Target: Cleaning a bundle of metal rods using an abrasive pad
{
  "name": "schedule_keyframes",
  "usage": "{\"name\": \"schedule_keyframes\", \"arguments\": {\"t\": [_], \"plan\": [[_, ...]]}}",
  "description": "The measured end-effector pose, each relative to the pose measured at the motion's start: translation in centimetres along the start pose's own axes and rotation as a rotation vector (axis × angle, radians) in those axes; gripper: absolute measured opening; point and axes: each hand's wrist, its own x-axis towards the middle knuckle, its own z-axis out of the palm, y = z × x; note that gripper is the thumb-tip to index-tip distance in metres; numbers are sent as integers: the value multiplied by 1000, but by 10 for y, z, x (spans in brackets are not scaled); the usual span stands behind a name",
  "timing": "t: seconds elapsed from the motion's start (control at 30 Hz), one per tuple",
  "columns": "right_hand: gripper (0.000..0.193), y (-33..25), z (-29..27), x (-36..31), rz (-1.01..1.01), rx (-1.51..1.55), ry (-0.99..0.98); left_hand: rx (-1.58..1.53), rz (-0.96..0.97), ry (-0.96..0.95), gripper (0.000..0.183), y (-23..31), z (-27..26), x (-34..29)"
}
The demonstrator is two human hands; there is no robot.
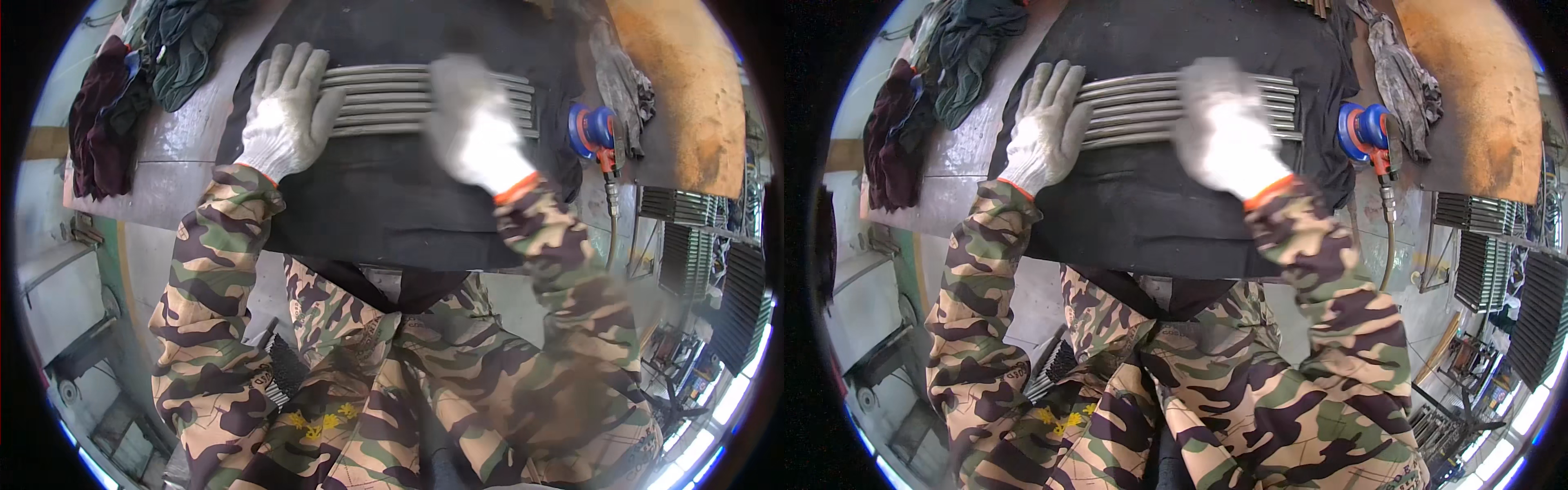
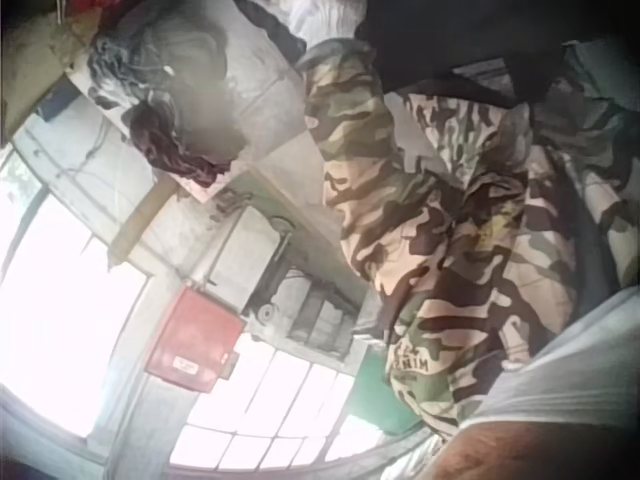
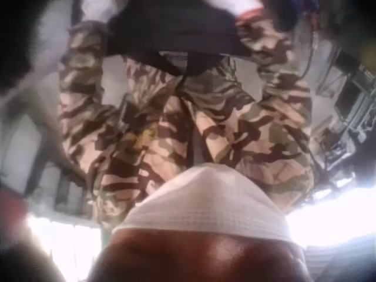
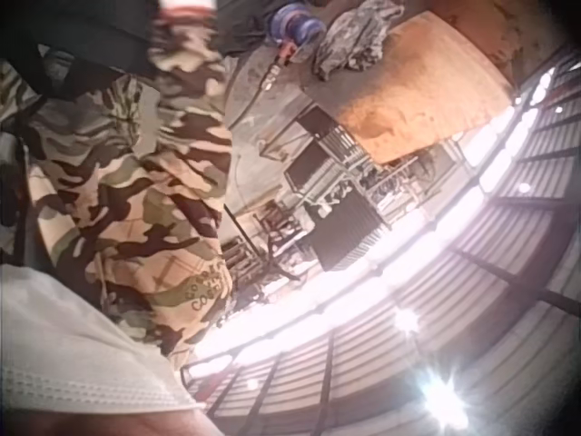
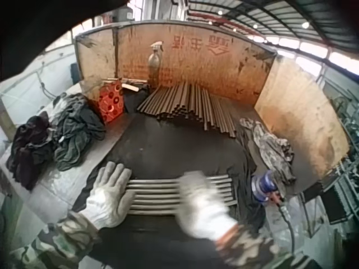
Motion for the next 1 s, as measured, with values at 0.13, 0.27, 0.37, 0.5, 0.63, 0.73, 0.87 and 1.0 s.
{"name": "schedule_keyframes", "arguments": {"t": [0.13, 0.27, 0.37, 0.5, 0.63, 0.73, 0.87, 1.0], "plan": [[40, 42, -8, -14, 14, -156, 180, -86, 51, -2, 67, 19, -1, 7], [44, -37, 21, 33, -68, 86, 261, -74, 114, 83, 74, 23, -15, 4], [76, -91, 49, 65, -4, -27, -53, -384, 28, 69, 78, 7, -6, -6], [68, -63, 43, 46, -83, 18, 94, -269, 126, 31, 77, 13, -6, -2], [35, 1, 19, 22, -16, 2, 93, -69, 81, -58, 75, 14, -12, -16], [30, 53, -13, -10, 180, -143, 69, -31, 41, -109, 74, 22, -19, -19], [34, 65, -15, -26, 215, -241, 88, -43, 37, -120, 75, 32, -22, -17], [40, -27, 16, 11, 29, 37, 188, -65, 81, -129, 75, 31, -27, -7]]}}
